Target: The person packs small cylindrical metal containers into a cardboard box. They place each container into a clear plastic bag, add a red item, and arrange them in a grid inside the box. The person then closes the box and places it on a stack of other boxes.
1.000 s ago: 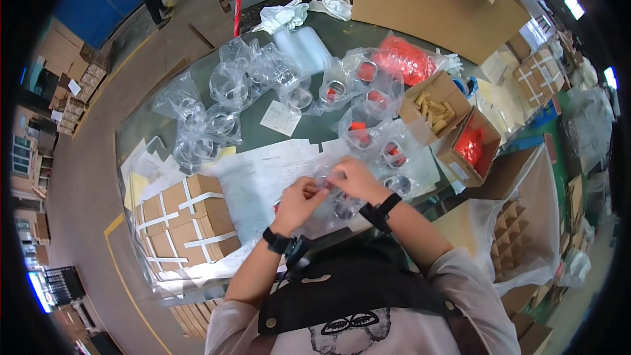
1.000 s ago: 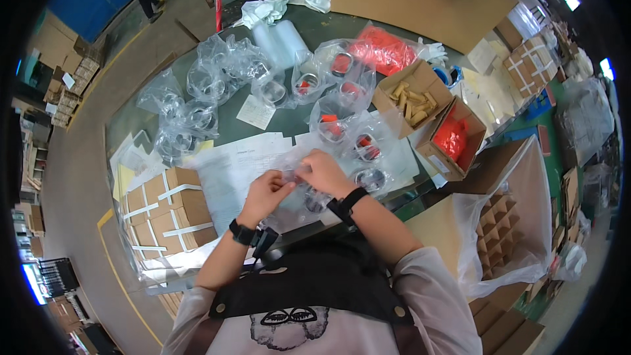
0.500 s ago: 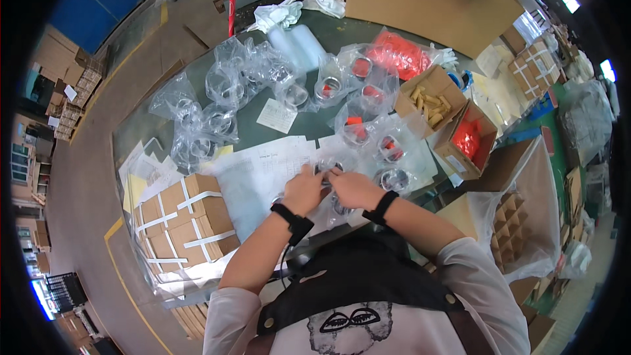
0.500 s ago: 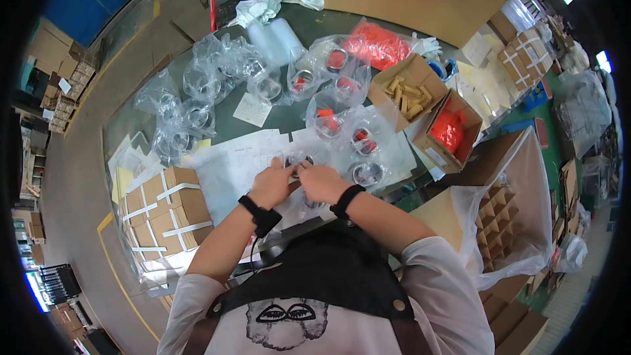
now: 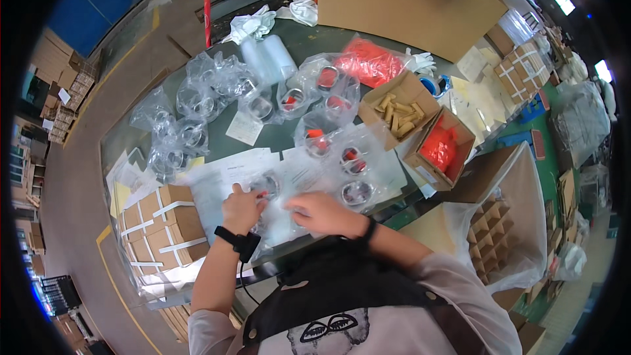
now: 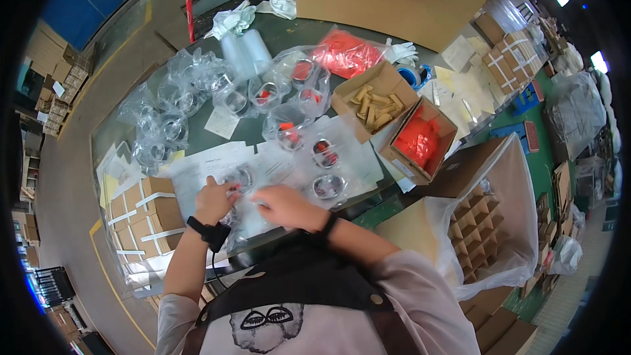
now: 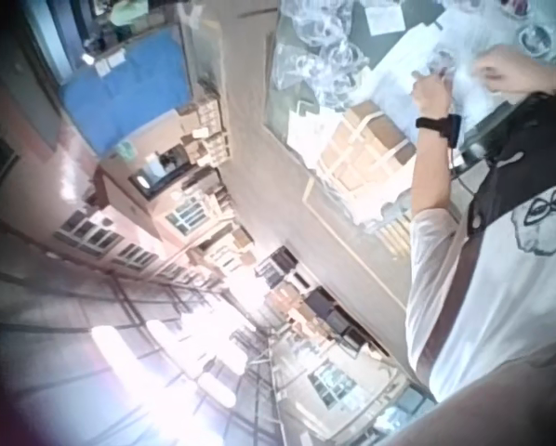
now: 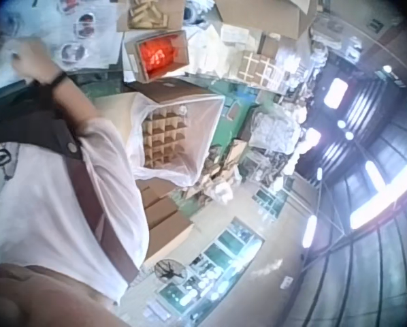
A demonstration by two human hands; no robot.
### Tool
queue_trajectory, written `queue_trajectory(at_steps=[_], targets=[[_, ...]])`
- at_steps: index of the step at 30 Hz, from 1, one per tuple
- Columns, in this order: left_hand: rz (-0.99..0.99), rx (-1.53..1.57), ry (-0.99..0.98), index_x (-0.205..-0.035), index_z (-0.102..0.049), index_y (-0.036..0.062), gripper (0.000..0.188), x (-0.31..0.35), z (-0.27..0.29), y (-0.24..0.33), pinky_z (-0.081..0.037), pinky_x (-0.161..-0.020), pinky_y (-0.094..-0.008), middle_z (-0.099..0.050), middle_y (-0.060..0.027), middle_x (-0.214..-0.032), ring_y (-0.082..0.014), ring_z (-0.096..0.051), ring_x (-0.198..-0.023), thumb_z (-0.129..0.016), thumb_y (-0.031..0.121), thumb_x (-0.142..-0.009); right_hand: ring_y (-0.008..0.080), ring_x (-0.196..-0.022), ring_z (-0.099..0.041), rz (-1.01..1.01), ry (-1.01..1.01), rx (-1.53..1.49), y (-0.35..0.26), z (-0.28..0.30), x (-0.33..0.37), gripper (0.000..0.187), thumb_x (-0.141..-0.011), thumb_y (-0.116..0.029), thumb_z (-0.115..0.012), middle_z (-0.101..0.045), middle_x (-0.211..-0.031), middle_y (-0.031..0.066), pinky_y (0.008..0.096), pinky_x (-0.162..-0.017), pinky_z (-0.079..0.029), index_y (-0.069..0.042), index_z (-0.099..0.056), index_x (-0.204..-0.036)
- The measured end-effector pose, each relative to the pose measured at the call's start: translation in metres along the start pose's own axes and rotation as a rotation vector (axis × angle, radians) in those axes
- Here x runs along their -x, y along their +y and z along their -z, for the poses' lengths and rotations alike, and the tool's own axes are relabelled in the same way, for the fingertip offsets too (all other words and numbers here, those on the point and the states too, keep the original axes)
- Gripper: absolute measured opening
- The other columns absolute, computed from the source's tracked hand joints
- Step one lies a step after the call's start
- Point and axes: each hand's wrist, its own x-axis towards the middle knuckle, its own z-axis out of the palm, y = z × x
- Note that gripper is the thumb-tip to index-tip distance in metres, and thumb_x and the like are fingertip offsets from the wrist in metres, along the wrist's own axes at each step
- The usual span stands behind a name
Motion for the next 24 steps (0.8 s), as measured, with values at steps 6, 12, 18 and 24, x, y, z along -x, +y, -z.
queue_trajectory(at_steps=[6, 12, 18, 24], targets=[[-0.252, 0.745, 0.072, -0.124, -0.06, 0.0046, 0.038, -0.029, 0.004, 0.1, -0.052, -0.066, -0.0342, -0.067, -0.0141, -0.086, -0.0218, -0.066, -0.074, -0.063, 0.019, -0.089, 0.0348, -0.088, -0.062, -0.146, 0.561, 0.453, 0.086, 0.134, 0.068, 0.032, -0.073, -0.016, -0.074, -0.059, -0.111, 0.02, 0.04, -0.075, -0.05, -0.001, -0.06, -0.098], [-0.118, 1.566, -0.041, -0.137, -0.049, 0.0025, 0.047, -0.073, -0.058, 0.172, -0.053, -0.072, -0.0332, -0.061, -0.0134, -0.105, -0.0189, -0.063, -0.083, -0.06, 0.012, -0.092, 0.0406, -0.092, -0.059, -0.183, 0.153, 0.308, 0.118, 0.116, 0.024, 0.029, -0.072, -0.013, -0.073, -0.058, -0.114, 0.0214, 0.0456, -0.076, -0.049, 0.0, -0.06, -0.094], [-0.202, 0.144, 0.031, -0.124, -0.058, 0.0066, 0.042, -0.064, -0.028, 0.202, -0.054, -0.071, -0.0423, -0.059, -0.0183, -0.097, -0.0323, -0.064, -0.077, -0.061, 0.011, -0.082, 0.0385, -0.094, -0.061, -0.396, 0.21, -0.033, 0.138, 0.12, -0.001, 0.02, -0.074, -0.006, -0.063, -0.063, -0.106, 0.0219, 0.0442, -0.077, -0.05, 0.002, -0.062, -0.093], [-0.183, -0.015, -0.045, -0.106, -0.061, 0.0067, 0.023, -0.098, -0.029, 0.211, -0.055, -0.067, -0.0426, -0.063, -0.0162, -0.094, -0.0318, -0.068, -0.076, -0.055, 0.015, -0.085, 0.0329, -0.096, -0.063, 0.209, 0.04, 0.541, 0.114, 0.149, 0.041, 0.036, -0.078, 0.0, -0.054, -0.059, -0.119, 0.0116, 0.043, -0.079, -0.052, 0.0, -0.059, -0.114]])
